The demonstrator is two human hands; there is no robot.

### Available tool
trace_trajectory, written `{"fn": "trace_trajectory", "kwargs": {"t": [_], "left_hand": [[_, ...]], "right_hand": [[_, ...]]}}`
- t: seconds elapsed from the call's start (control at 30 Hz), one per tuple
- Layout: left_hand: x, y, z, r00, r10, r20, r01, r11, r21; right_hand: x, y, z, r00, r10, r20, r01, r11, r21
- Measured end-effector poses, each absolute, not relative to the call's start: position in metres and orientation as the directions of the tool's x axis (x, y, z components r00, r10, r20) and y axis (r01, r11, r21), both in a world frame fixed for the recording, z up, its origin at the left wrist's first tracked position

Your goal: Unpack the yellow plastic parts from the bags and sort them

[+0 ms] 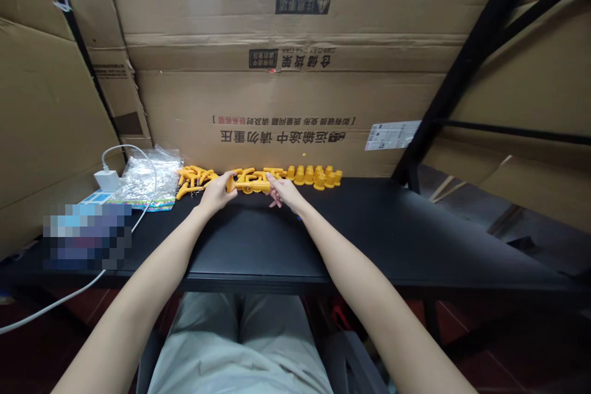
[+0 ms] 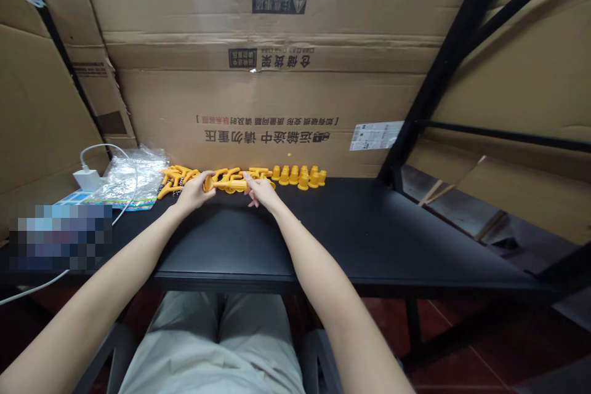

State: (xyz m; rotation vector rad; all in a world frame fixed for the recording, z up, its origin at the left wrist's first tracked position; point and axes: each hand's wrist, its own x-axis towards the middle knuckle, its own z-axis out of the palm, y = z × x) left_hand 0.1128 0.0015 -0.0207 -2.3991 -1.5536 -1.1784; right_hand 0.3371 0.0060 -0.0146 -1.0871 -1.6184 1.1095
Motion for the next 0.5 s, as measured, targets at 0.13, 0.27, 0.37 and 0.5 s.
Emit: {"fn": "trace_trajectory", "kwargs": {"t": [0.13, 0.27, 0.37, 0.5], "left_hand": [[0.1117, 0.0029, -0.022, 0.179, 0.791, 0.585, 0.81, -0.456, 0.369], [0.1079, 0.0056, -0.0234, 0.161, 0.809, 0.565, 0.813, -0.433, 0.389], [0.1074, 0.0049, -0.0226, 0.172, 0.802, 0.572, 0.816, -0.441, 0.373], [0.1124, 0.0007, -0.0204, 0.207, 0.744, 0.635, 0.804, -0.5, 0.324]], "right_hand": [[0.3344, 0.0061, -0.0131, -0.181, 0.979, 0.094, 0.218, 0.133, -0.967], [0.3389, 0.0058, -0.0096, -0.263, 0.956, 0.13, 0.145, 0.172, -0.974], [0.3415, 0.0057, -0.0092, -0.302, 0.927, 0.223, 0.118, 0.269, -0.956], [0.3402, 0.0043, -0.0099, -0.273, 0.941, 0.199, 0.163, 0.249, -0.955]]}}
